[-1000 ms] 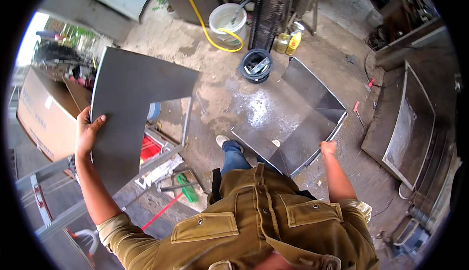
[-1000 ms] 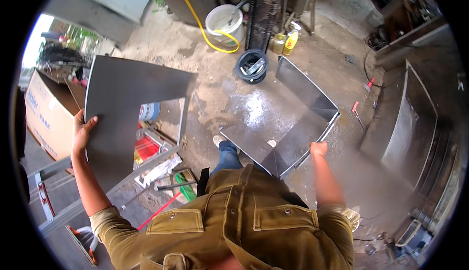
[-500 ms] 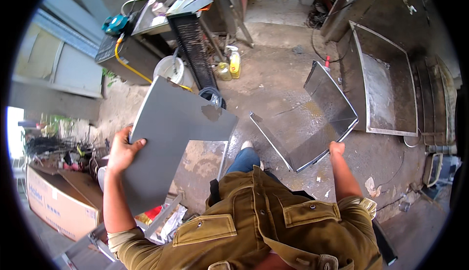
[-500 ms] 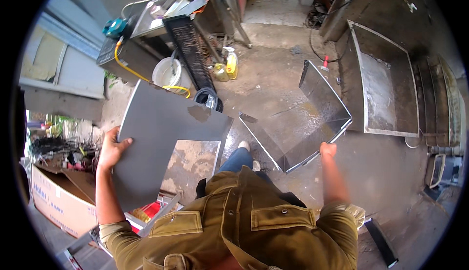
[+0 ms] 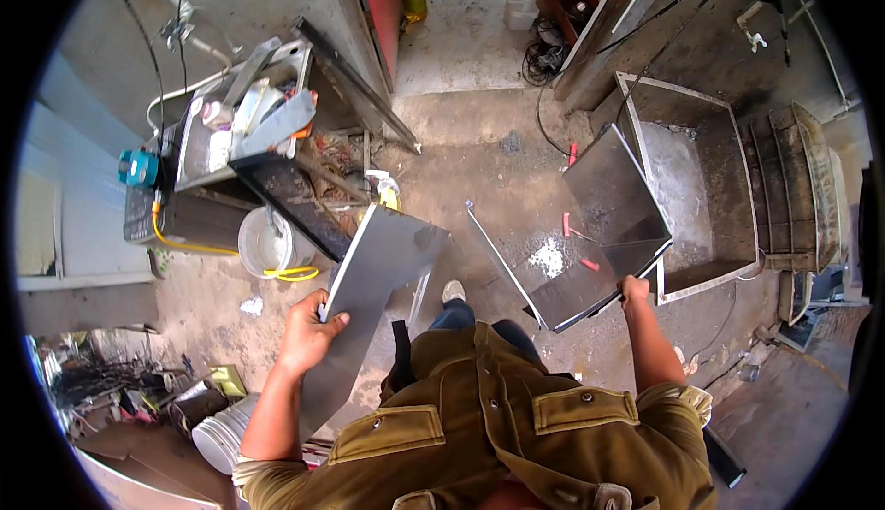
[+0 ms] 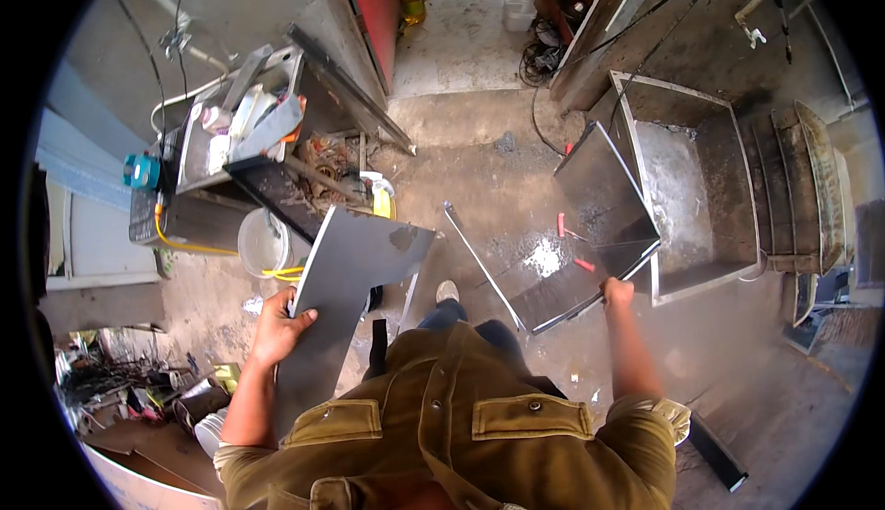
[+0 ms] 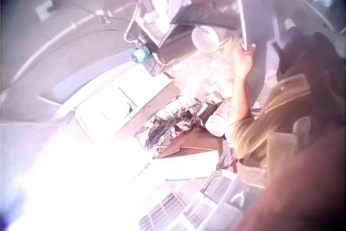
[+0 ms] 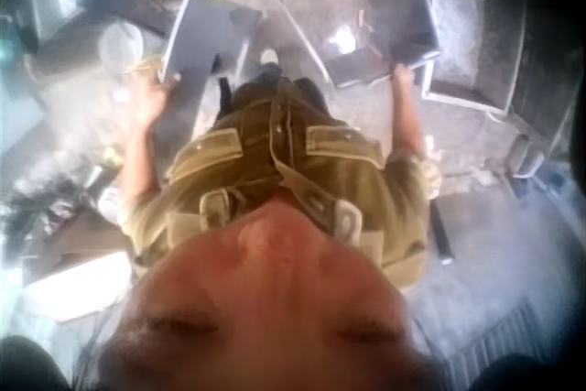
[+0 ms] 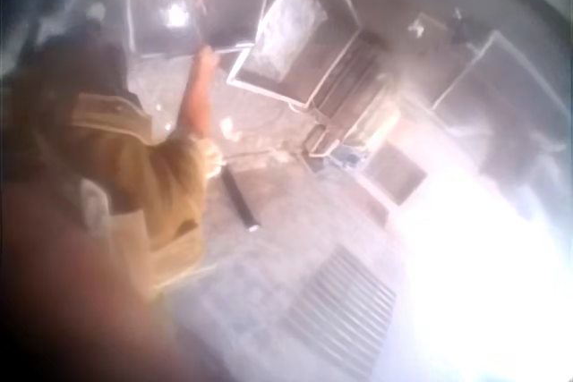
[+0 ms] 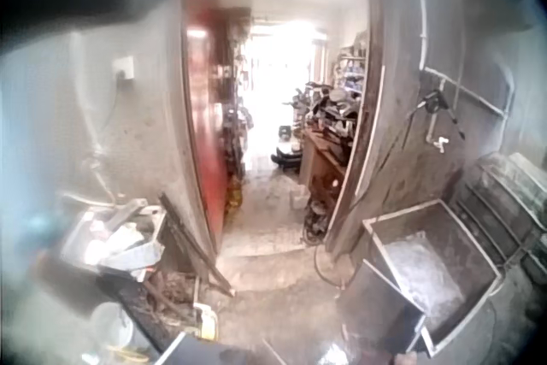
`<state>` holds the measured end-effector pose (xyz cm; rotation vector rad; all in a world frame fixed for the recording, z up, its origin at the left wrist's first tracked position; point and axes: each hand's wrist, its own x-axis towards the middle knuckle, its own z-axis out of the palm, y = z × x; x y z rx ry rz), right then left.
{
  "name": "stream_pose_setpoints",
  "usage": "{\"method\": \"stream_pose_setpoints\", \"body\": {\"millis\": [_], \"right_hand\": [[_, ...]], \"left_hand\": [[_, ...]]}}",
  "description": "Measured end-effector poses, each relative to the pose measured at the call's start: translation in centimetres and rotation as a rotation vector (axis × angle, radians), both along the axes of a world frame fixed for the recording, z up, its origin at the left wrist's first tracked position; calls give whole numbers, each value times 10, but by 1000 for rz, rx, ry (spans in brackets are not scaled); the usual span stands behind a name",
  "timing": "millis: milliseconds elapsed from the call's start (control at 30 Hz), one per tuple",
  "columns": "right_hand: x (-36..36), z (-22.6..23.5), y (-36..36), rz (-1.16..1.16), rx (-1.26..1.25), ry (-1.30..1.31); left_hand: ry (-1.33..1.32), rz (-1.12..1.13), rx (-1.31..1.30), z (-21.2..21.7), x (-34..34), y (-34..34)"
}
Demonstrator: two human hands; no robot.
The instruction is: The person carries metal panels and a filter from a workshop to an outdoor area. They place the components on the ground and then use a power drill to screw a metal cover onto a stainless steel range hood.
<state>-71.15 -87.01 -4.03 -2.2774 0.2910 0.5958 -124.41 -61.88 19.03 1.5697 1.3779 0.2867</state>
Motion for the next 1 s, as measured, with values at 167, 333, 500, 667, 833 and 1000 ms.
{"method": "stream_pose_setpoints", "body": {"millis": [167, 333, 500, 667, 833, 1000], "right_hand": [[75, 6, 122, -12, 118, -28], [138, 42, 273, 35, 226, -24], [228, 27, 434, 83, 331, 37], [312, 34, 592, 197, 302, 86], [387, 39, 731, 231, 285, 68], [450, 47, 879, 300, 221, 2]], "left_hand": [[-64, -2, 47, -7, 56, 86], [-40, 66, 49, 22, 142, 173], [-66, 84, 133, 35, 237, 267], [19, 156, 116, 69, 322, 367], [-80, 216, 117, 77, 389, 476], [-54, 278, 1, 55, 451, 606]]}}
